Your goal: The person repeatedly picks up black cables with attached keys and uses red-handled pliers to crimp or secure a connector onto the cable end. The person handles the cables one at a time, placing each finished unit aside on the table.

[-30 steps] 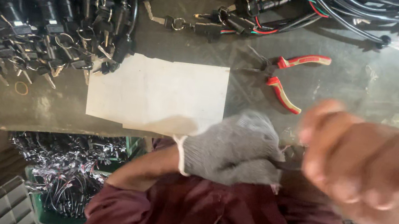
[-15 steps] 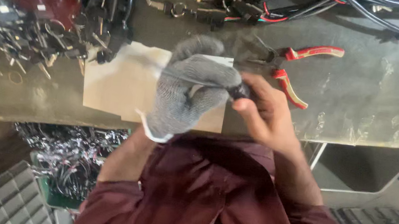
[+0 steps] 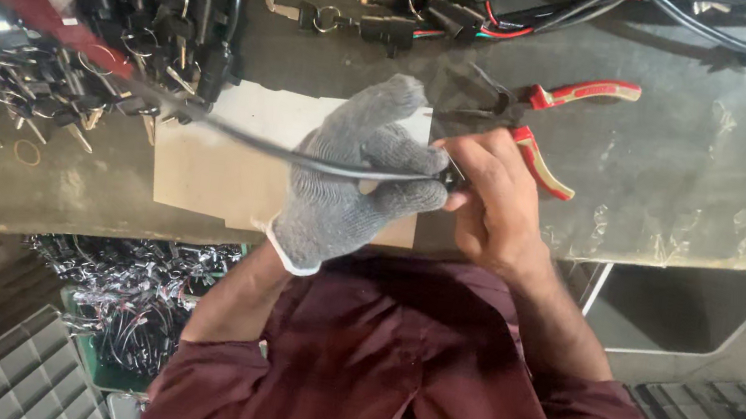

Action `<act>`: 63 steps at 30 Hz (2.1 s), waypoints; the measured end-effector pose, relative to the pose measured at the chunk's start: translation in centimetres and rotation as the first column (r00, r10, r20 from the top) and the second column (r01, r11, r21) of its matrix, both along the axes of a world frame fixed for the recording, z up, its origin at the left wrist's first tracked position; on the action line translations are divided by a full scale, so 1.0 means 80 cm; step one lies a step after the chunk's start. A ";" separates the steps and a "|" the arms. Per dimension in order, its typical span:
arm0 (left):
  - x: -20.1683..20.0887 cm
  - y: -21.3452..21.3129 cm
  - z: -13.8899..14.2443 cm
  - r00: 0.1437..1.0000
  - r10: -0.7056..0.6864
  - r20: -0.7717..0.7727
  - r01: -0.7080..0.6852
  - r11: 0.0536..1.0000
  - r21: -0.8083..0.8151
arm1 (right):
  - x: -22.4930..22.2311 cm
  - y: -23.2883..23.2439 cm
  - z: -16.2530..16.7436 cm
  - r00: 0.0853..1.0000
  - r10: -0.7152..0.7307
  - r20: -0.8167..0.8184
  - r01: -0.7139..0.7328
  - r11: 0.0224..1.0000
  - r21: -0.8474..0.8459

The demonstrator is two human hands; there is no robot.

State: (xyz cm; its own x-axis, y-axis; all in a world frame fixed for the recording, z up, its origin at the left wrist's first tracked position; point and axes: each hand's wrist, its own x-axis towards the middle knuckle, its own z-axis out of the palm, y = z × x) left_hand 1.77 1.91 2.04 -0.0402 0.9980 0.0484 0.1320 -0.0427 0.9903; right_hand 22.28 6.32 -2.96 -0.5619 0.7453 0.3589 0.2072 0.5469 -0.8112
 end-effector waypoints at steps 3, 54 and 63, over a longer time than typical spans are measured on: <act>-0.009 0.002 -0.004 0.989 -0.110 -0.098 0.104 0.992 -0.069 | 0.000 -0.006 -0.003 1.000 0.016 0.006 -0.016 0.998 -0.056; 0.006 -0.006 -0.023 0.976 -0.186 0.117 0.175 0.980 0.095 | -0.003 -0.049 -0.085 0.844 -0.044 -0.534 -0.480 0.381 -0.790; 0.014 -0.005 -0.039 0.952 -0.129 0.277 0.144 0.989 -0.034 | -0.014 -0.019 -0.003 0.985 -0.168 -0.025 0.159 0.966 -0.205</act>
State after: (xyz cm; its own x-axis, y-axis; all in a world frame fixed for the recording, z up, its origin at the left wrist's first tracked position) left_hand 2.86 1.48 -1.10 0.0926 0.9957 0.0015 -0.1474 0.0122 0.9890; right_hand 21.13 4.80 -3.19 -0.4140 0.8851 0.2125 0.2440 0.3328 -0.9109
